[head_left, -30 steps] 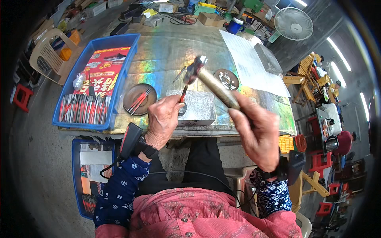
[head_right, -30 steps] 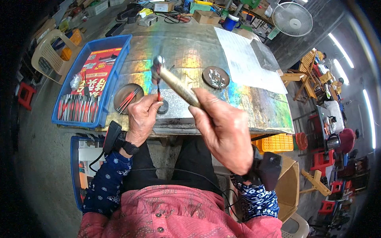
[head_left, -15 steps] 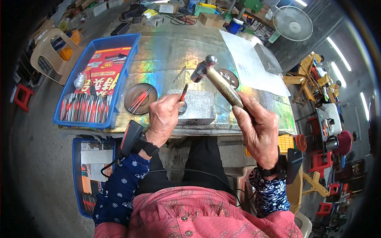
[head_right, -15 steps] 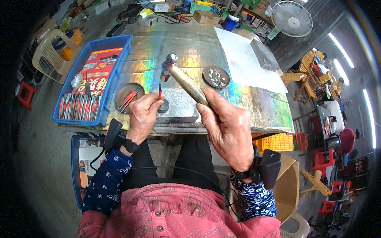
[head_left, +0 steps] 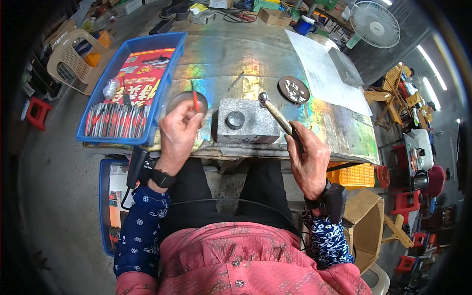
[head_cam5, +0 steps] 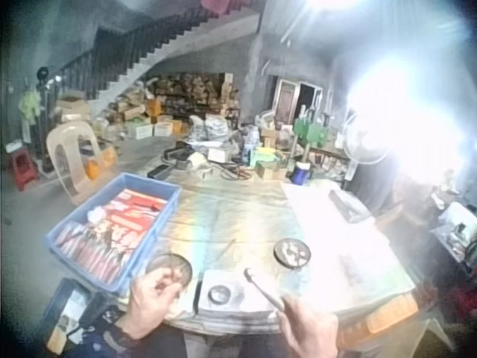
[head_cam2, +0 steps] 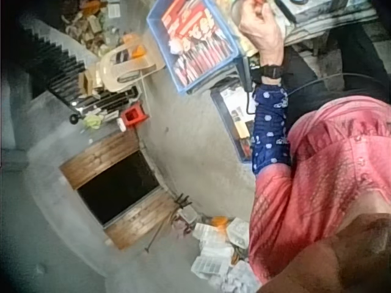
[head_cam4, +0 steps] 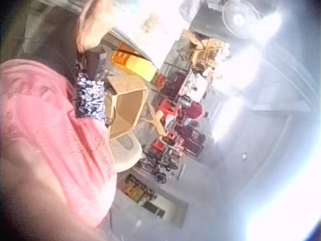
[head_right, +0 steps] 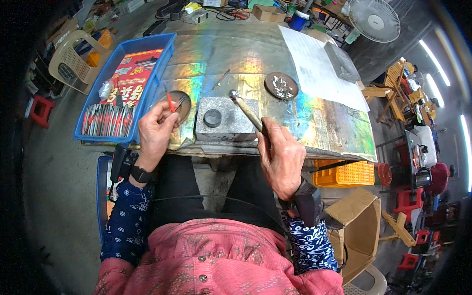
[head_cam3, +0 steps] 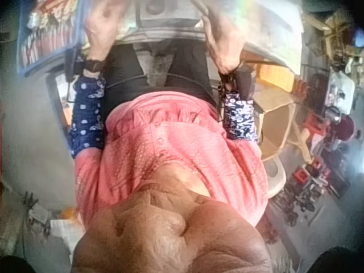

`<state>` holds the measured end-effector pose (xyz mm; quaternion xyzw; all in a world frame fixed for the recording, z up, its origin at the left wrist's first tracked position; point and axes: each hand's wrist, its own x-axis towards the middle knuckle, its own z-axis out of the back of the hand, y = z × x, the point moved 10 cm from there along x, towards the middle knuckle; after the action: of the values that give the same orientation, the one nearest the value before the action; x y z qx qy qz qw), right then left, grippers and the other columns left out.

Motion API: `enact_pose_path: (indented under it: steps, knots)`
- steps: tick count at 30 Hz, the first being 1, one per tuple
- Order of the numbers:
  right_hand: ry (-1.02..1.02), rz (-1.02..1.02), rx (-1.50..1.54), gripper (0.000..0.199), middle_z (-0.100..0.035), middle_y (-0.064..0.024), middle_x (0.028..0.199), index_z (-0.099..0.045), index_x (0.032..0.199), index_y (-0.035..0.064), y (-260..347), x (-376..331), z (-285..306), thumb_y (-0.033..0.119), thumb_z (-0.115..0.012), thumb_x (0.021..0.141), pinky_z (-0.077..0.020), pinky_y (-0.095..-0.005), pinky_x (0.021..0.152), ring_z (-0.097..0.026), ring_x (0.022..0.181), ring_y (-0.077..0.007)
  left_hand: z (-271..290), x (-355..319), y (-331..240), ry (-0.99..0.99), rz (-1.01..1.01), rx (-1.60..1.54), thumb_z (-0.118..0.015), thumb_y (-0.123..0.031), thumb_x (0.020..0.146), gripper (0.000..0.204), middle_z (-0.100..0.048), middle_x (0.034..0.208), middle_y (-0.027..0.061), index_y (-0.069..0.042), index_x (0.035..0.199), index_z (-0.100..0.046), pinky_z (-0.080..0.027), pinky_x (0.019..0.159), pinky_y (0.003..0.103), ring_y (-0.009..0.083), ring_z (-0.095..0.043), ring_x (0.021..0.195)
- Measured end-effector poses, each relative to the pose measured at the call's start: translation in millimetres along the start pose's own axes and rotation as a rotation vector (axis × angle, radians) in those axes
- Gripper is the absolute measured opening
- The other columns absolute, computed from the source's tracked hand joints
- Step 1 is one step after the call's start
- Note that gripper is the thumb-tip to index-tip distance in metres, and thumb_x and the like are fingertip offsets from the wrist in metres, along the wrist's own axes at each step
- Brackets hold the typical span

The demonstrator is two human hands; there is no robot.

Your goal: The person repeatedly picks small metal pins from a tray, places them on a metal block, and strikes them with a hammer to shape the ends. The person uses tweezers to hold the pins during hammering and places finished pieces into a small dish.

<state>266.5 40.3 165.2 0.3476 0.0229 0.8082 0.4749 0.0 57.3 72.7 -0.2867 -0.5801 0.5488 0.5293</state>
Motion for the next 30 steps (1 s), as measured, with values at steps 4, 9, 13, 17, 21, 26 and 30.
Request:
enact_pose_path:
  steps: [4,9,13,17,21,26,30]
  knots:
    - [0.012,-0.031,-0.158,0.038,-0.058,-0.0163,0.085,-0.060,0.119,0.0056,-12.9,-12.3,-20.3,0.005,-0.066,0.081,-0.0482,-0.0424,0.063,-0.060,0.074,-0.0346,34.3,-7.5,8.2,-0.046,-0.020,0.269,-0.066,-0.002,0.081,0.024,-0.067,0.072,0.0134,-0.001,0.106,-0.064,-0.050,0.061,0.031,0.0205,-0.066,0.064]
    - [-0.016,-0.015,-0.285,0.049,-0.052,-0.0147,0.087,-0.057,0.123,0.0066,-16.3,-24.1,-39.0,0.002,-0.064,0.075,-0.0474,-0.0420,0.066,-0.058,0.079,-0.0340,35.4,-7.6,4.6,0.020,-0.190,0.660,-0.065,-0.004,0.082,0.022,-0.065,0.080,0.0163,0.001,0.104,-0.064,-0.049,0.064,0.038,0.0314,-0.064,0.070]
    - [0.001,-0.034,-0.282,0.053,-0.052,-0.0148,0.090,-0.054,0.126,0.0072,-18.5,-31.0,-51.6,0.002,-0.065,0.075,-0.0482,-0.0428,0.066,-0.058,0.080,-0.0343,22.2,-5.1,14.4,0.081,-0.188,0.866,-0.066,-0.008,0.082,0.019,-0.064,0.087,0.0172,-0.002,0.100,-0.064,-0.048,0.068,0.045,0.0385,-0.062,0.080]
    - [0.147,-0.120,-0.184,0.059,-0.052,-0.0159,0.097,-0.047,0.132,0.0085,-25.4,-37.3,-66.5,0.003,-0.065,0.077,-0.0487,-0.0450,0.065,-0.059,0.082,-0.0374,7.2,1.0,17.3,0.087,-0.253,0.971,-0.065,-0.008,0.082,0.009,-0.060,0.081,0.0157,-0.003,0.088,-0.060,-0.048,0.064,0.046,0.0380,-0.062,0.076]
    - [0.213,-0.161,-0.181,0.060,-0.053,-0.0167,0.101,-0.043,0.134,0.0090,-28.2,-40.3,-71.3,0.004,-0.066,0.078,-0.0488,-0.0468,0.065,-0.060,0.083,-0.0396,-7.5,0.0,20.0,0.086,-0.326,1.047,-0.058,-0.004,0.081,0.003,-0.059,0.080,0.0157,-0.003,0.079,-0.056,-0.048,0.060,0.046,0.0371,-0.062,0.073]
    - [0.163,-0.105,-0.180,0.058,-0.053,-0.0179,0.098,-0.042,0.136,0.0085,-24.6,-41.3,-70.8,0.008,-0.063,0.082,-0.0492,-0.0467,0.064,-0.060,0.082,-0.0396,-14.7,3.5,25.2,0.108,-0.308,1.180,-0.056,-0.003,0.080,0.007,-0.060,0.081,0.0150,-0.003,0.085,-0.060,-0.051,0.059,0.043,0.0328,-0.066,0.073]
    - [0.154,-0.076,-0.194,0.060,-0.054,-0.0196,0.097,-0.040,0.140,0.0086,-23.9,-42.3,-71.6,0.012,-0.063,0.085,-0.0496,-0.0472,0.065,-0.059,0.079,-0.0402,4.6,-5.5,0.6,0.016,-0.350,1.111,-0.058,-0.005,0.081,0.004,-0.059,0.081,0.0130,-0.005,0.085,-0.060,-0.051,0.058,0.042,0.0311,-0.066,0.073]
